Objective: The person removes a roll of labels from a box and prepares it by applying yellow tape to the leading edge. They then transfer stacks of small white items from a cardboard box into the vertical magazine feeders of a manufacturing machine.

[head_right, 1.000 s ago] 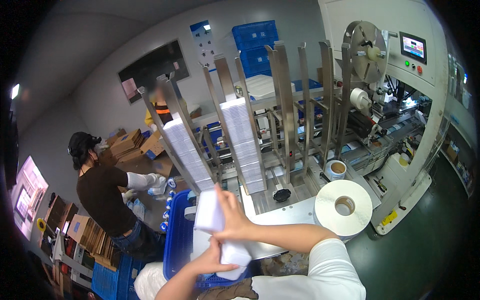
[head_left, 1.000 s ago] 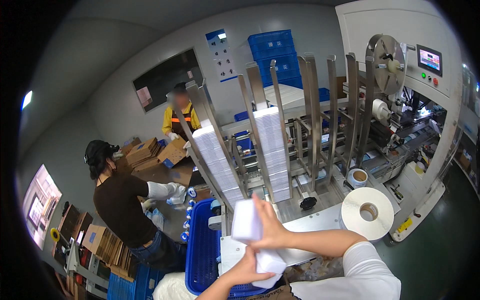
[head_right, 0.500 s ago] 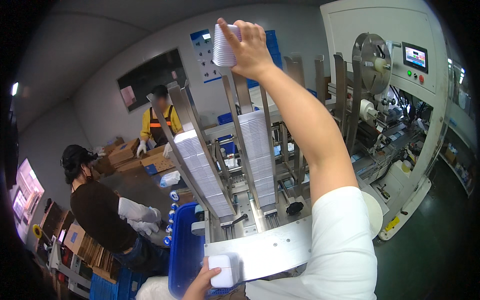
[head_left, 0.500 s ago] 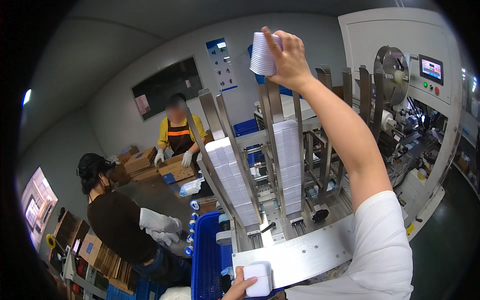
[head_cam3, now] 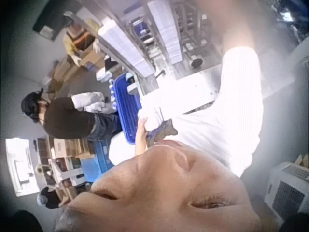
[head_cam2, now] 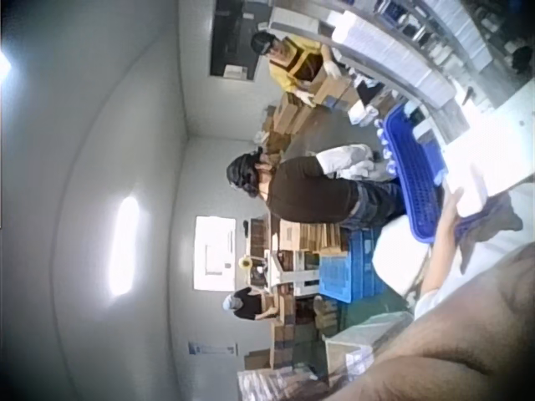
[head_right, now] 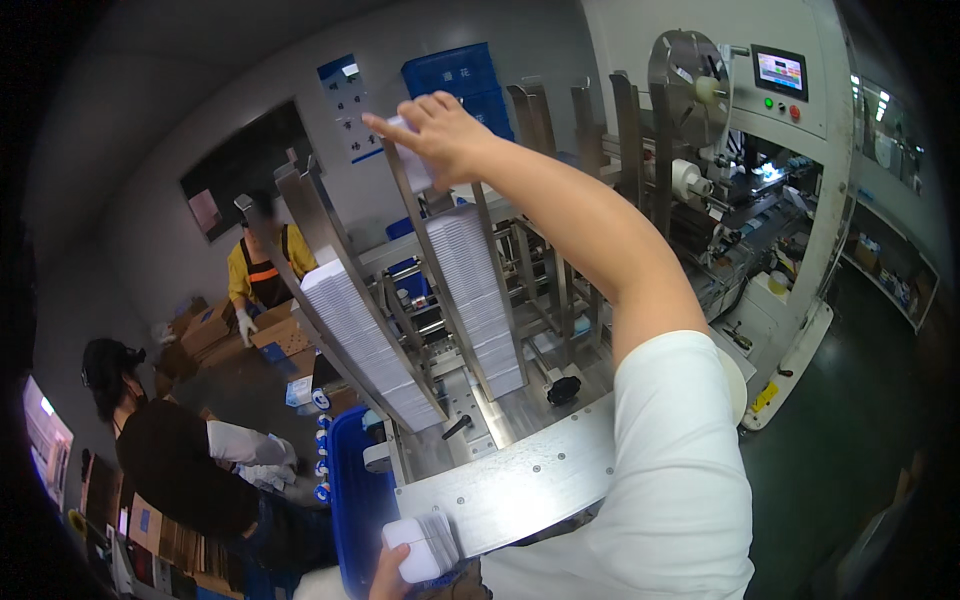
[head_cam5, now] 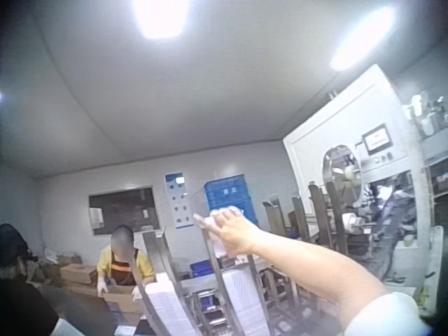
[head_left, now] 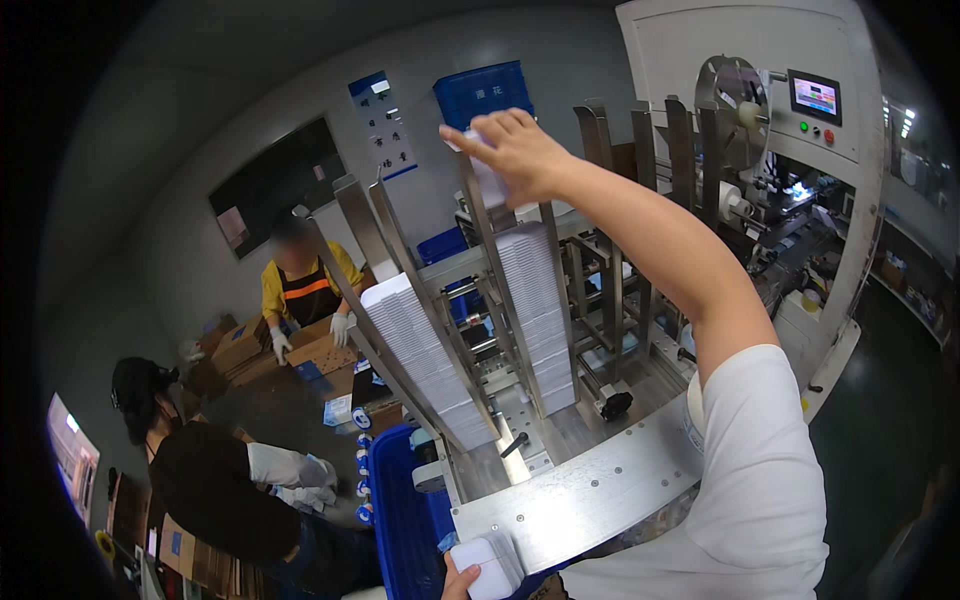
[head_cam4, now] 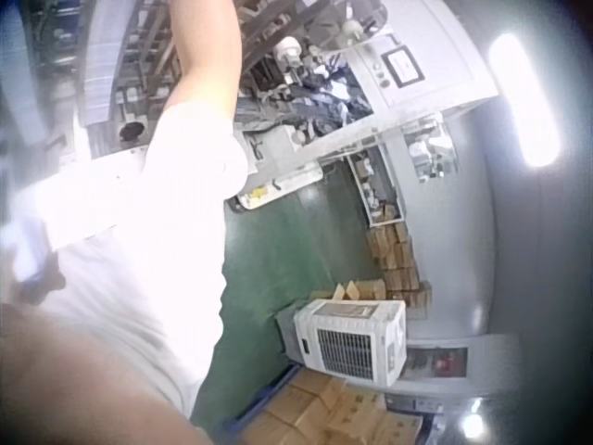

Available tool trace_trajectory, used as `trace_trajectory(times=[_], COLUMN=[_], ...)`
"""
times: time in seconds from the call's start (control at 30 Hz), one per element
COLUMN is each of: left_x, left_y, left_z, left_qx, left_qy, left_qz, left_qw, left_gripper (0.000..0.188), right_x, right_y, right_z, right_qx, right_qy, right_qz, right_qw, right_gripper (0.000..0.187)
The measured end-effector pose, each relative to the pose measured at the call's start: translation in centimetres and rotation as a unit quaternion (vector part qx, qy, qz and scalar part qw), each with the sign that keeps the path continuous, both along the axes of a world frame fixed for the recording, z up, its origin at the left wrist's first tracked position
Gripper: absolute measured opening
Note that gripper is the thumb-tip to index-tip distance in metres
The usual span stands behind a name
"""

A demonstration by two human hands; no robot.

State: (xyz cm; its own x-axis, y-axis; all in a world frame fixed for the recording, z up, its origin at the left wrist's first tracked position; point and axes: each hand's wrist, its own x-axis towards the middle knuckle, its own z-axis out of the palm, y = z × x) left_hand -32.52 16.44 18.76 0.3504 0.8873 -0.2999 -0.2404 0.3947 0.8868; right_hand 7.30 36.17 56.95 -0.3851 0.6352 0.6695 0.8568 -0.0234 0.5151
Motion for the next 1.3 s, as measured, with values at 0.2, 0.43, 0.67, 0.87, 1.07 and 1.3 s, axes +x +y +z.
trace_trajectory(times=[0.2, 0.43, 0.67, 0.87, 1.07, 1.3], left_x=[-0.4, 0.9, 7.3, 4.8, 5.3, 5.3], left_y=[0.6, 2.3, 2.6, 2.8, -0.8, -1.2], left_z=[-0.8, 0.0, 3.5, -1.6, 2.3, 1.0], left_qx=[-0.029, -0.144, -0.265, -0.021, 0.586, 0.593], left_qy=[-0.012, -0.143, -0.241, -0.114, 0.331, 0.369], left_qz=[-0.001, -0.022, -0.142, 0.104, 0.143, 0.103], left_qw=[0.999, 0.979, 0.923, 0.988, 0.726, 0.708], left_gripper=[0.057, 0.065, 0.070, 0.039, 0.007, 0.007], right_x=[0.3, -6.7, -13.0, -10.9, -12.5, -18.0], right_y=[-1.7, -8.5, -18.1, -17.9, -18.5, -18.8], right_z=[-2.3, -15.7, -28.0, -32.6, -37.2, -37.7], right_qx=[-0.122, -0.265, -0.403, -0.548, -0.446, -0.210], right_qy=[0.027, 0.015, 0.025, 0.182, 0.565, 0.786], right_qz=[-0.001, 0.332, 0.510, 0.185, 0.226, 0.391], right_qw=[0.992, 0.905, 0.759, 0.795, 0.657, 0.430], right_gripper=[0.123, 0.110, 0.107, 0.115, 0.125, 0.120])
